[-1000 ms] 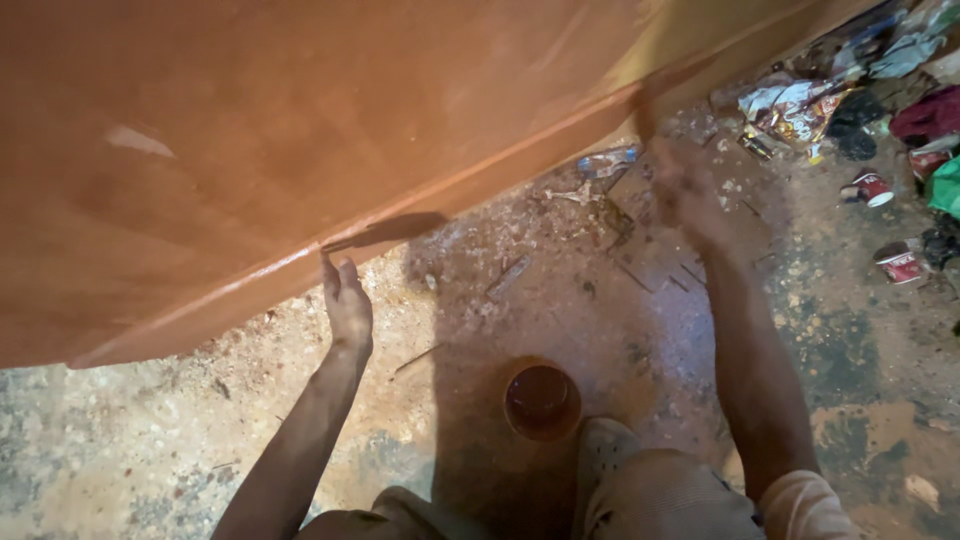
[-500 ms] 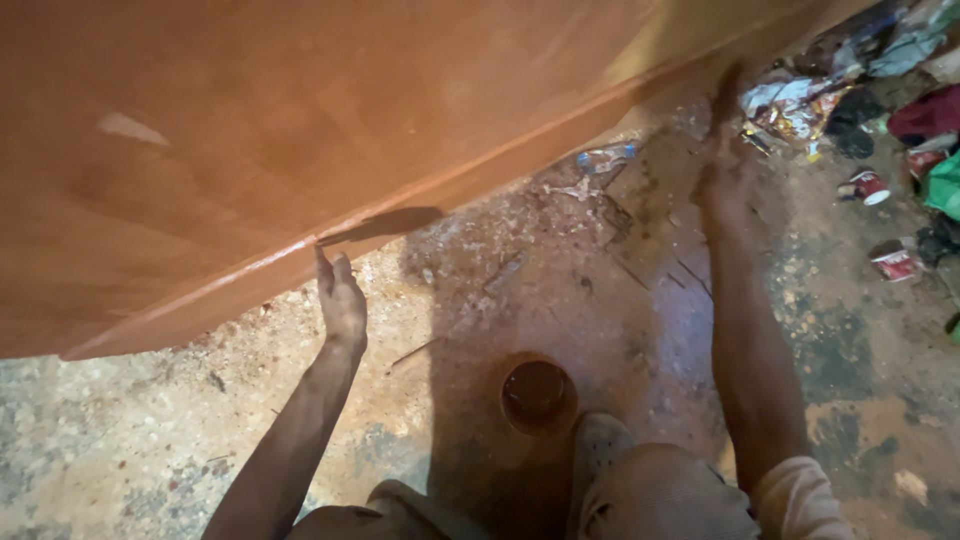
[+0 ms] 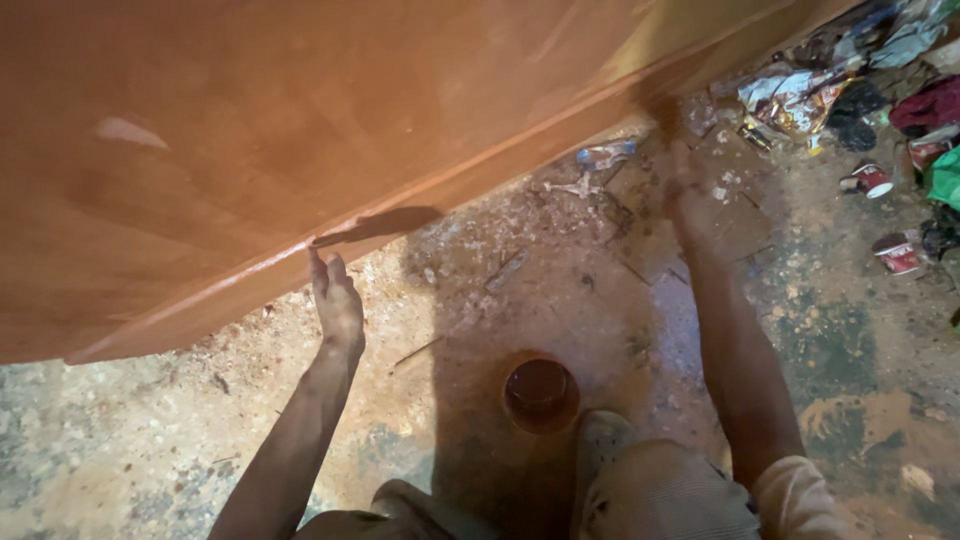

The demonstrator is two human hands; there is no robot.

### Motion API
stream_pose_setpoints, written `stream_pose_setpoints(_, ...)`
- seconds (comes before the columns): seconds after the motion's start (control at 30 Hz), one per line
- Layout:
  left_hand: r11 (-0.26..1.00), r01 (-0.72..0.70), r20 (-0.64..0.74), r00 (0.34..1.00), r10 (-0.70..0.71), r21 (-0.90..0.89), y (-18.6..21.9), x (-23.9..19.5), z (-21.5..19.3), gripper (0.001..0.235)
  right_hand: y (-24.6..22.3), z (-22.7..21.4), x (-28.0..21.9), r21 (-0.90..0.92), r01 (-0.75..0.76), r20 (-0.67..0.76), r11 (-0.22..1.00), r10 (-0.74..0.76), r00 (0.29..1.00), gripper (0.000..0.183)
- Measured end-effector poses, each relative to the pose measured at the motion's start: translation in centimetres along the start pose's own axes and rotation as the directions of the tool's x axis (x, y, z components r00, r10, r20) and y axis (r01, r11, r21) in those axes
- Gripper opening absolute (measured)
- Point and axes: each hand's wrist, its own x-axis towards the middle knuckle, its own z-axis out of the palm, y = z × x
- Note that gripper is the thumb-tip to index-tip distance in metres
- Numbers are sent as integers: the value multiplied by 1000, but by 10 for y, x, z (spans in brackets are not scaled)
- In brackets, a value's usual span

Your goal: The person paints the lower section of a wall using a paintbrush and a container of brown paint. They repeatedly dip the brush into the paint and apply it to the wall surface.

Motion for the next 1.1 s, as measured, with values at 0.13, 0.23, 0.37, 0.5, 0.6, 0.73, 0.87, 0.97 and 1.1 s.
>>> stream_pose_setpoints(0.13, 998, -48, 10, 999, 48, 43, 2, -4, -1, 71, 12, -17, 24, 121, 62, -207, 991, -36, 978, 42)
stream_pose_setpoints(0.23, 996, -22, 1, 1000, 22, 89, 6, -3, 1, 71, 15, -7, -8, -279, 463, 305, 841, -379, 873, 45)
stream_pose_setpoints(0.37, 999, -11, 14, 1000, 10, 41, 10, -4, 7, 72, 2, 40, -61, -213, 605, 630, 768, -365, 685, 43)
stream_pose_setpoints(0.5, 999, -49, -1, 999, 49, 23, 11, -10, 3, 72, 4, 53, -64, -211, 191, 475, 959, -70, 877, 37)
stream_pose_setpoints(0.6, 999, -4, -27, 1000, 6, 54, 18, -10, -2, 71, 8, 17, -21, -64, 85, 224, 994, -69, 972, 38)
stream_pose_setpoints(0.73, 995, -100, -10, 995, 100, 24, 17, -9, -7, 71, 15, -18, 25, 78, 168, -69, 983, -163, 984, 38)
stream_pose_setpoints(0.87, 997, -59, -19, 998, 61, 58, 12, -6, -1, 70, 10, 13, -1, -93, 290, 111, 952, -280, 954, 26)
stream_pose_setpoints(0.97, 997, -66, -11, 998, 67, 26, 7, -3, 1, 71, -1, 70, -64, -234, 368, 394, 900, -258, 882, 19)
stream_pose_setpoints(1.1, 995, -96, -19, 995, 95, -35, -3, 3, -2, 70, -22, 113, -127, -348, 145, 498, 926, 52, 866, 21)
